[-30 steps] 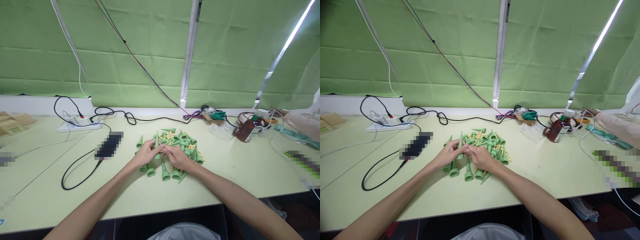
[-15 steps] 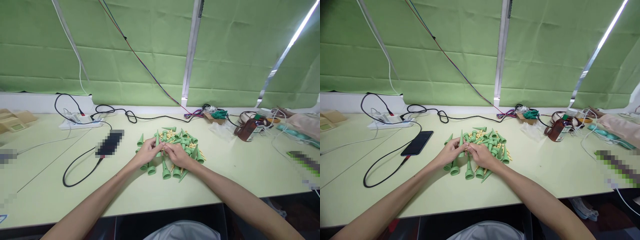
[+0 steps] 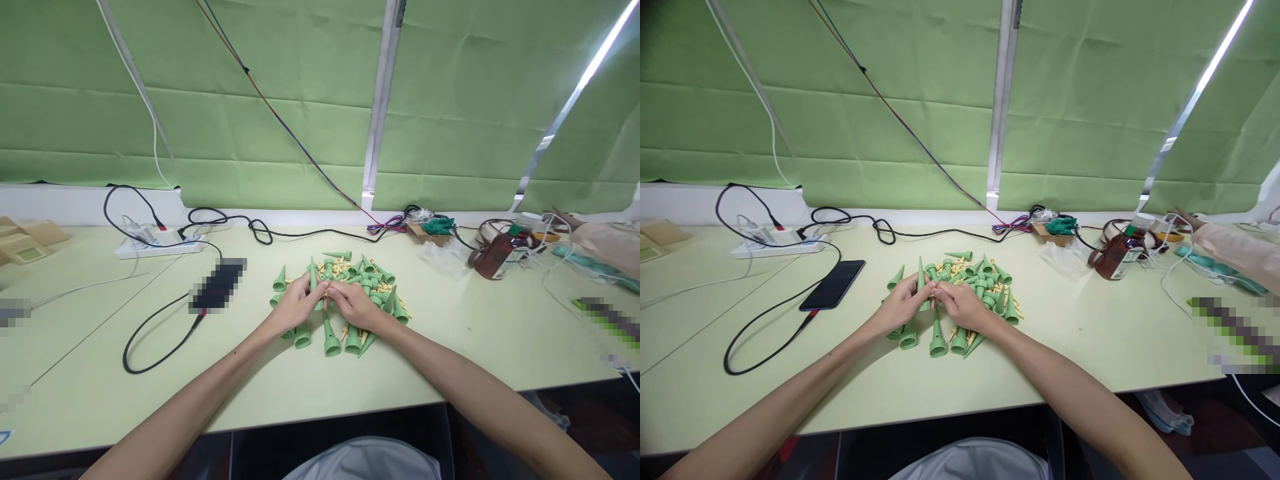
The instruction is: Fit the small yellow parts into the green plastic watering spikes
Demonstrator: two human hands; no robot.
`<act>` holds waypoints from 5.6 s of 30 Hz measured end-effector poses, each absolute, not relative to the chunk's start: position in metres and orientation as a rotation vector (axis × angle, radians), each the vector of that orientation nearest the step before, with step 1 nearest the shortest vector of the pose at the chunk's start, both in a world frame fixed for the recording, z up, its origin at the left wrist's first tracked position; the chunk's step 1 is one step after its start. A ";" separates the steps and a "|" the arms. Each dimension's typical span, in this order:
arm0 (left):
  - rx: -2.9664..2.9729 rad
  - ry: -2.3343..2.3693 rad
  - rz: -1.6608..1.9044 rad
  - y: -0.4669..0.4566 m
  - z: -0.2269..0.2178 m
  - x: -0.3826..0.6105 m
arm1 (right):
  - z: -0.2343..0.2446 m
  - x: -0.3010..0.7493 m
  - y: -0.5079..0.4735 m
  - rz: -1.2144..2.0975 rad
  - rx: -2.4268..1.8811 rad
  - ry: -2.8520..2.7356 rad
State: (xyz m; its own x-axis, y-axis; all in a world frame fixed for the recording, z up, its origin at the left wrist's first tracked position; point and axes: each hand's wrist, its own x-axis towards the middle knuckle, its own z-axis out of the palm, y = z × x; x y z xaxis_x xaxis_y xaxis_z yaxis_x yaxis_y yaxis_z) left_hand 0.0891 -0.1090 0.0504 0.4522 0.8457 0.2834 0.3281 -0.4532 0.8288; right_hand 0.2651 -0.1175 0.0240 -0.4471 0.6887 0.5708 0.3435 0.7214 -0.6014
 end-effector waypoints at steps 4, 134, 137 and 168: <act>1.988 0.957 0.942 -0.107 0.048 0.089 | 0.022 0.266 -0.116 0.522 -0.768 -2.057; 1.727 1.906 1.453 -0.052 0.048 0.035 | 0.027 0.263 -0.125 0.470 -1.029 -1.770; 1.750 1.832 1.395 -0.049 0.040 0.034 | 0.027 0.263 -0.125 0.462 -1.029 -1.796; 2.004 1.701 1.032 -0.037 0.021 0.039 | 0.026 0.262 -0.126 0.411 -1.036 -1.911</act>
State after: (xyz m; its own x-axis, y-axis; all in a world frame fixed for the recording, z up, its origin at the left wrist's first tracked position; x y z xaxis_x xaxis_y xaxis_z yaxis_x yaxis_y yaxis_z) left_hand 0.0393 -0.0370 0.0209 0.0322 0.9476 0.3178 0.7194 -0.2427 0.6508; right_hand 0.2623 -0.1257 0.0261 -0.2482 0.7953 0.5530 0.4976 0.5945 -0.6316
